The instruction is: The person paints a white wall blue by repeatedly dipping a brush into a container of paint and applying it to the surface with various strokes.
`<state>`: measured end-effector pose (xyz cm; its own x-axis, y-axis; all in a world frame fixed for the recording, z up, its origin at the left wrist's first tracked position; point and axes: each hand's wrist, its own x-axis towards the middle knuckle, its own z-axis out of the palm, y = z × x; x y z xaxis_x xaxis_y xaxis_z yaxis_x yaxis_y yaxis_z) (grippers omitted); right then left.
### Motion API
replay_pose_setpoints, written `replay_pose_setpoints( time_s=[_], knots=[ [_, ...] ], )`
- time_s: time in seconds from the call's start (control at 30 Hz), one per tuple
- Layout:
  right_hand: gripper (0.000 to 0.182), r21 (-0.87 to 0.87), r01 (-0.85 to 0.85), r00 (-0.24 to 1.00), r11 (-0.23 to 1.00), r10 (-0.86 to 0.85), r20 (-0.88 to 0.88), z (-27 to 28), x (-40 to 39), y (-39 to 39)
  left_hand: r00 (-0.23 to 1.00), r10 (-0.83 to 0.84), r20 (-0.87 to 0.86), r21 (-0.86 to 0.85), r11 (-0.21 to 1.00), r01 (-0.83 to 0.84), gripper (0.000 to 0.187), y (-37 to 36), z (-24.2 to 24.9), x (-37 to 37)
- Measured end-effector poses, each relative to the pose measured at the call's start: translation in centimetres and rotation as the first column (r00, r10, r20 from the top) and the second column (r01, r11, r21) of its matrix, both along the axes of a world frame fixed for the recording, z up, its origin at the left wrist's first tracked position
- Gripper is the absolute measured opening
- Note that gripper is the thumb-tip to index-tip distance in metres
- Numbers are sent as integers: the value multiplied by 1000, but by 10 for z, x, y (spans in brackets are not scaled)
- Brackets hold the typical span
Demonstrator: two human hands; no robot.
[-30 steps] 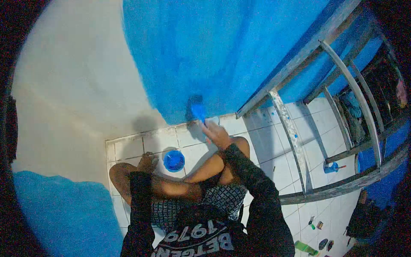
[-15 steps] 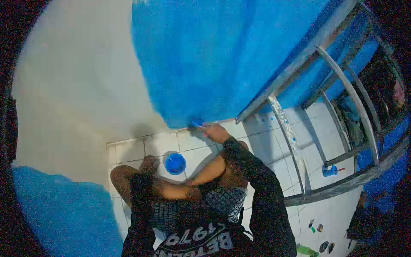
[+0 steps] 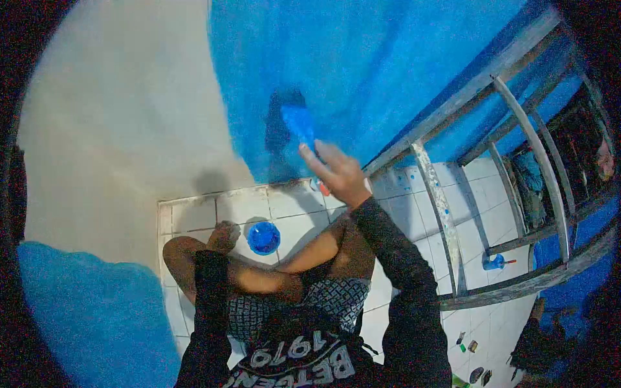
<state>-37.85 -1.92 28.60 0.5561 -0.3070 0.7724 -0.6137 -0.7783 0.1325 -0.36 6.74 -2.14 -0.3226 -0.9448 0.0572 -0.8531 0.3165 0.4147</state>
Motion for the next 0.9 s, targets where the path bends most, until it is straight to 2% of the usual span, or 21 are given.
replay_pose_setpoints(
  time_s=[0.03, 0.13, 0.17, 0.2, 0.23, 0.3, 0.33, 0.37, 0.4, 0.43, 0.47, 0.5, 0.57, 0.63, 0.67, 0.73, 0.77, 0.8, 0.83, 0.87, 0.9],
  knots=[
    [58, 71, 19, 999, 997, -16, -48, -20, 2, 2, 1000, 5, 3, 3, 1000, -5, 19, 0, 0, 1],
    [57, 192, 37, 994, 981, -17, -104, -105, 11, 4, 1000, -1, 5, 64, 998, 1, 19, -1, -16, 5],
    [57, 189, 30, 995, 981, -11, -101, -129, 12, 9, 948, 191, -253, 247, 961, -127, 20, -4, -47, 10],
    [59, 327, 46, 986, 944, 9, -165, -152, 13, 17, 797, 403, -451, 445, 875, -190, 22, -5, -62, 15],
    [62, 457, 71, 973, 887, 38, -226, -172, 14, 22, 795, 408, -448, 444, 874, -199, 22, 1, -46, 13],
    [61, 506, 66, 974, 860, 55, -221, -213, 17, 18, 985, 101, -143, 79, 993, -90, 24, 11, 4, 3],
    [60, 559, 71, 974, 826, 63, -218, -217, 20, 19, 985, 106, -138, 80, 992, -96, 24, 11, -17, 6],
    [53, 648, 128, 962, 751, 64, -265, -219, 20, 17, 963, 158, -219, 157, 980, -125, 25, 6, -39, 6],
    [53, 647, 120, 964, 753, 68, -259, -221, 19, 12, 931, 215, -295, 233, 961, -148, 26, 3, -53, 10],
    [53, 654, 80, 973, 752, 85, -217, -223, 17, 4, 985, 157, 64, 49, 986, -161, 27, 14, 9, -7],
    [52, 659, 41, 979, 751, 100, -175, -222, 14, -6, 985, 161, 69, 47, 985, -165, 27, 12, 8, -3],
    [51, 710, 13, 988, 704, 101, -118, -207, 11, -18, 993, 115, -2, 48, 992, -114, 26, 10, 2, 1],
    [51, 690, -11, 990, 724, 104, -93, -164, 8, -33, 995, 66, -76, 49, 997, -62, 25, 5, -30, 7],
    [46, 629, -20, 991, 777, 98, -89, -108, 6, -38, 882, 343, -323, 354, 908, -223, 24, 0, -72, 10],
    [41, 589, -8, 990, 808, 90, -110, -75, 5, -36, 882, 344, -323, 361, 906, -222, 24, 3, -63, 11],
    [32, 574, -127, 990, 809, 135, 29, -5, 3, -34, 999, 17, -35, 78, 997, -14, 23, 3, -31, 11],
    [30, 519, -144, 990, 843, 128, 65, 24, 3, -33, 999, 15, -39, 84, 996, -12, 23, 2, -50, 12],
    [27, 458, -157, 987, 875, 124, 101, 49, 3, -30, 915, 188, -356, 273, 958, -91, 23, -4, -85, 19],
    [27, 459, -153, 988, 875, 121, 98, 69, 3, -23, 710, 387, -589, 466, 880, -93, 24, -8, -103, 21],
    [31, 396, -142, 987, 907, 99, 127, 87, 5, -16, 710, 384, -591, 464, 881, -90, 24, -5, -84, 15],
    [35, 330, -130, 984, 935, 81, 159, 102, 7, -12, 936, 194, -294, 250, 961, -121, 23, 2, -48, 7]
  ],
)
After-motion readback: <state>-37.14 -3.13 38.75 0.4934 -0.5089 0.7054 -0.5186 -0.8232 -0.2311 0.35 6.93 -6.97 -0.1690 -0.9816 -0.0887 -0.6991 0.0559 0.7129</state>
